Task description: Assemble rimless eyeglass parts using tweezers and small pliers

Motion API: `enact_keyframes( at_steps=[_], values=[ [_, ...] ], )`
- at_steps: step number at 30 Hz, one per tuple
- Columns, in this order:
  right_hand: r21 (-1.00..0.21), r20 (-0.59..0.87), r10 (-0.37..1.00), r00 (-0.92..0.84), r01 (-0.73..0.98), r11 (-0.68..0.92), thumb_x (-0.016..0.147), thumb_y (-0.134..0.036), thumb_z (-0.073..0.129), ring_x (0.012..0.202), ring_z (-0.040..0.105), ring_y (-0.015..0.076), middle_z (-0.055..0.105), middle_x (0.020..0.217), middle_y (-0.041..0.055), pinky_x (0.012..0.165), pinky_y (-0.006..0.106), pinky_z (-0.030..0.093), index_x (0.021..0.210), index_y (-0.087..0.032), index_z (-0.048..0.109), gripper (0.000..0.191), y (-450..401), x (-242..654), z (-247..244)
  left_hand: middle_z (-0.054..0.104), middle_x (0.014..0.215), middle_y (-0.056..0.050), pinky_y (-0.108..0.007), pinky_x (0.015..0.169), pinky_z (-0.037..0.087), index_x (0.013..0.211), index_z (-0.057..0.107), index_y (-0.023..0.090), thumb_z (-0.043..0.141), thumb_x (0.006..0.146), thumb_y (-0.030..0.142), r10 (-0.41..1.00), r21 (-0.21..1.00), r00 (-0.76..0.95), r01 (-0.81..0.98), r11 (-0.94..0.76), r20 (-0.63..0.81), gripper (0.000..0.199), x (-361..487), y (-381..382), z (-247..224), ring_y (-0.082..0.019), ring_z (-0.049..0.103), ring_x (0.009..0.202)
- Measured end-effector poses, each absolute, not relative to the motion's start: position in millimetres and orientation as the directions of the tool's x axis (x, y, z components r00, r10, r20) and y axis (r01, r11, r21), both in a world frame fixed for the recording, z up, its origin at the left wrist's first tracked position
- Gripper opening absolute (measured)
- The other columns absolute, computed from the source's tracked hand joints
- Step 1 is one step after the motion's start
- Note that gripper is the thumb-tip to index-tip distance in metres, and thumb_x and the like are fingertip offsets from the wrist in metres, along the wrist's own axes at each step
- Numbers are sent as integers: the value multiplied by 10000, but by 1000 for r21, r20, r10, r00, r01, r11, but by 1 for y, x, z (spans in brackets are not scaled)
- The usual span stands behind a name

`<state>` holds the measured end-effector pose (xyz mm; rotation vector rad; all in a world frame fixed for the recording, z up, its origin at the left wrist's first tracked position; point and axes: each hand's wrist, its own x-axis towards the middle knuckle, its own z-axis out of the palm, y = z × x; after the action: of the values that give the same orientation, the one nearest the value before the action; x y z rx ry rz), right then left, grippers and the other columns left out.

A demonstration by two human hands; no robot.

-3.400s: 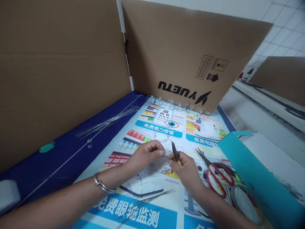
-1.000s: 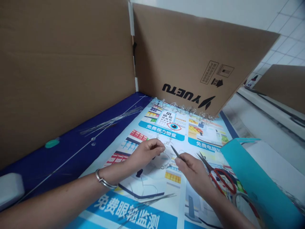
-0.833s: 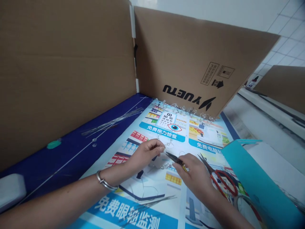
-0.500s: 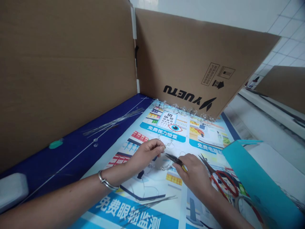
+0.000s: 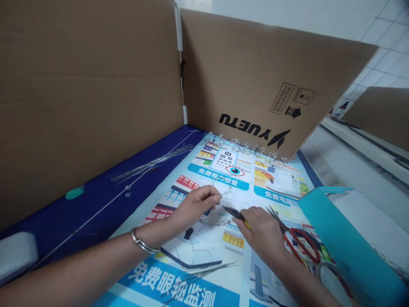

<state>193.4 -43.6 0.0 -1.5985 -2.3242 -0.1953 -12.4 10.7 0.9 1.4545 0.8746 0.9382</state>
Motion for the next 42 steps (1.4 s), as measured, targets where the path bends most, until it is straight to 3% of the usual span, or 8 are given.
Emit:
enact_keyframes(
  at_steps=[17,42],
  values=[
    [-8,333,878,-344,930,368,833,-357,485,692,482,146,562,700,29,615,254,279,750,-189,590,215,-44,192,5,515,687,10,-207,609,353,771,560,141,515,779,318,889,996,452,12,-85,70,184,-12,11,-1,-91,442,647],
    [-38,360,868,-342,924,380,833,-353,483,732,500,151,563,721,35,654,253,325,807,-188,604,206,-44,194,2,551,642,7,-212,572,371,776,582,148,534,758,319,919,996,393,66,-61,30,179,-11,11,0,-97,479,606]
  ],
)
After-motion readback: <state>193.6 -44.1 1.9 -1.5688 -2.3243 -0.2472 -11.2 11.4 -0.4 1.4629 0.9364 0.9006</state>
